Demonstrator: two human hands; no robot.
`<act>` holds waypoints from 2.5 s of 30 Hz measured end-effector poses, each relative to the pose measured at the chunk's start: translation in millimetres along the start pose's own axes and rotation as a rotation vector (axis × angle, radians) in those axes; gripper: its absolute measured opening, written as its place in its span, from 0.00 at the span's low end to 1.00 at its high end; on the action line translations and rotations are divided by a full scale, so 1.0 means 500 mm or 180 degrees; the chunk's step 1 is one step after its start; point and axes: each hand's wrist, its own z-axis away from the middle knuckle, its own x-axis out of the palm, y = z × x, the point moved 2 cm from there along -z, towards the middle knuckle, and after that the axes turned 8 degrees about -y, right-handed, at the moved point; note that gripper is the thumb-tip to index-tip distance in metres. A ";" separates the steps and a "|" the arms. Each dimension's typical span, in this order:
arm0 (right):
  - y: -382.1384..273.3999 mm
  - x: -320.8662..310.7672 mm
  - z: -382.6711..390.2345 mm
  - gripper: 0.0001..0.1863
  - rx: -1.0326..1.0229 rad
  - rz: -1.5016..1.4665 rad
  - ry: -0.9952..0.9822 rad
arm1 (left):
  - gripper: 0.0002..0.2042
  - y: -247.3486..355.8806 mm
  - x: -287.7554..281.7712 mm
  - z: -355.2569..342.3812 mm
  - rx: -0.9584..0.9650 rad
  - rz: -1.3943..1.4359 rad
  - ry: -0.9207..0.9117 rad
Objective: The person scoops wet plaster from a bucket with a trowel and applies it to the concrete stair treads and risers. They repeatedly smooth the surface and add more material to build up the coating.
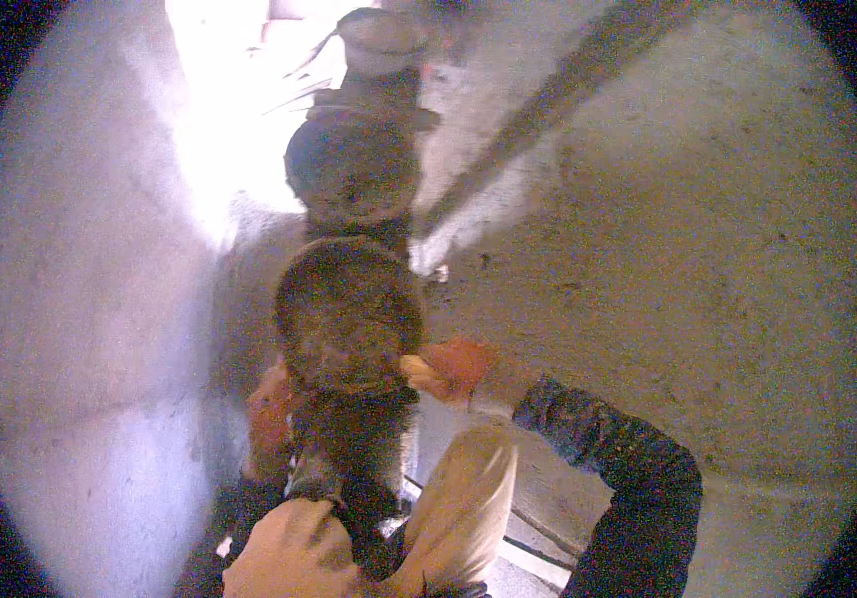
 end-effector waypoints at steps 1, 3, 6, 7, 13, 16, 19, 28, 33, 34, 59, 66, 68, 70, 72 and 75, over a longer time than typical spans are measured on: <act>0.002 -0.001 0.019 0.21 -0.0065 -0.0110 0.0044 | 0.20 -0.012 -0.009 0.001 -0.0113 0.0079 0.0053; -0.016 -0.021 0.053 0.20 0.0108 -0.0018 0.0292 | 0.20 0.005 -0.009 -0.003 -0.0328 -0.0094 0.0137; -0.005 -0.044 0.069 0.19 0.0086 0.0175 0.0986 | 0.21 0.041 0.010 -0.008 -0.0257 -0.0714 0.0090; 0.001 -0.050 0.070 0.19 0.0020 0.0270 0.1254 | 0.22 0.039 0.014 -0.008 -0.0167 -0.0884 0.0065; 0.001 0.056 -0.039 0.15 0.0004 0.1212 0.1273 | 0.22 0.026 -0.001 -0.016 -0.0149 -0.0922 0.0274; -0.037 0.065 -0.022 0.15 -0.0069 0.0796 0.0456 | 0.22 0.016 -0.018 0.003 -0.0272 -0.0913 0.0452; -0.036 0.018 0.036 0.10 -0.0344 0.0191 0.0524 | 0.22 0.034 -0.021 0.011 -0.0227 -0.0771 0.0522; -0.083 0.015 0.035 0.15 0.0188 0.0855 0.0547 | 0.21 0.038 -0.010 0.008 -0.0265 -0.0603 0.0469; -0.012 -0.002 -0.016 0.16 0.0604 0.1416 0.0985 | 0.22 0.006 -0.024 -0.004 -0.0412 -0.0426 0.0348; -0.002 -0.013 -0.026 0.15 0.0652 0.1518 0.1102 | 0.22 0.003 -0.024 -0.003 -0.0290 -0.0645 0.0321; -0.031 -0.063 0.011 0.18 0.0165 0.0113 0.0027 | 0.15 0.049 0.010 -0.028 0.0437 -0.1572 0.0503; -0.039 -0.106 -0.030 0.17 -0.0142 0.1384 0.1349 | 0.15 0.065 0.018 -0.025 0.0398 -0.1435 0.0591; -0.017 -0.061 -0.063 0.16 -0.0235 0.1426 0.1150 | 0.15 0.064 0.025 -0.031 0.0396 -0.1631 0.0464; -0.023 -0.002 -0.091 0.14 0.0300 0.1287 0.0323 | 0.14 0.062 0.017 -0.040 0.0462 -0.1759 0.0375; -0.034 -0.004 -0.085 0.14 0.0366 0.1013 -0.0238 | 0.13 0.056 0.010 -0.033 0.0501 -0.1843 0.0328; -0.021 -0.004 -0.051 0.17 0.0140 0.1030 -0.0081 | 0.13 0.058 0.009 -0.025 0.0402 -0.1796 0.0447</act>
